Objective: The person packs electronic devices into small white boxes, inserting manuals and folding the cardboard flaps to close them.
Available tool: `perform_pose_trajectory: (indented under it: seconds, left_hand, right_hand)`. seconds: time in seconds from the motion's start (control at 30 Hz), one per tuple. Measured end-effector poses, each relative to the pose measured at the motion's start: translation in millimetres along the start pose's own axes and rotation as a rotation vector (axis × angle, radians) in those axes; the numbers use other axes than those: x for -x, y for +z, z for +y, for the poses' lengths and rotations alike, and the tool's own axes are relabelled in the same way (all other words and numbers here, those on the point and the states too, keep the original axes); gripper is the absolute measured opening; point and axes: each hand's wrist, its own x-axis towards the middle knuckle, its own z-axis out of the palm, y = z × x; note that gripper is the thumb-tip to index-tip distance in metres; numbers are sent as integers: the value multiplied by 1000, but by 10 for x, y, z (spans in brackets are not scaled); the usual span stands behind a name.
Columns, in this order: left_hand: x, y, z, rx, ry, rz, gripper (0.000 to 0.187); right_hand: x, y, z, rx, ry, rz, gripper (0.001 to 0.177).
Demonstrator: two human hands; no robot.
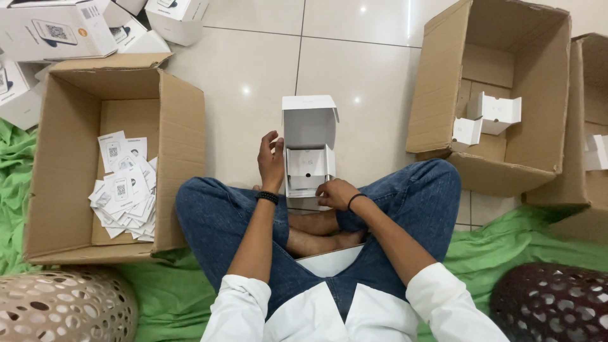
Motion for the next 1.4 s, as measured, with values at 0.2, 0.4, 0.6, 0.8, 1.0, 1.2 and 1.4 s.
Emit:
perform_pose_trajectory:
  seconds: [0.2,0.4,0.6,0.8,1.0,1.2,1.4]
  left_hand:
    - [112,69,-328,-94,-215,133,27]
    - [225,76,-438,-10,-265,84,28]
    - [334,42,-392,-15,-429,-108,46]
    - [294,47,-311,135,-401,-43,39]
    - [480,71,214,51,-153,141,37]
    - [827,379,1098,-179,417,15,38]
    - [832,1448,1841,-57,671,-322,36]
  right_hand:
    - [192,-422,-455,83,206,218,29]
    - [-223,-357,-375,361,2,484,57]
    - [-681,-214,-341,530,104,305,77]
    - [-537,-550,-498,481,71,282,78]
    - [157,-872,-606,294,-63,580,77]
    - [1132,-1378,-521,213,-55,905,80]
    - [1887,-1577,455,165,90,1191,83]
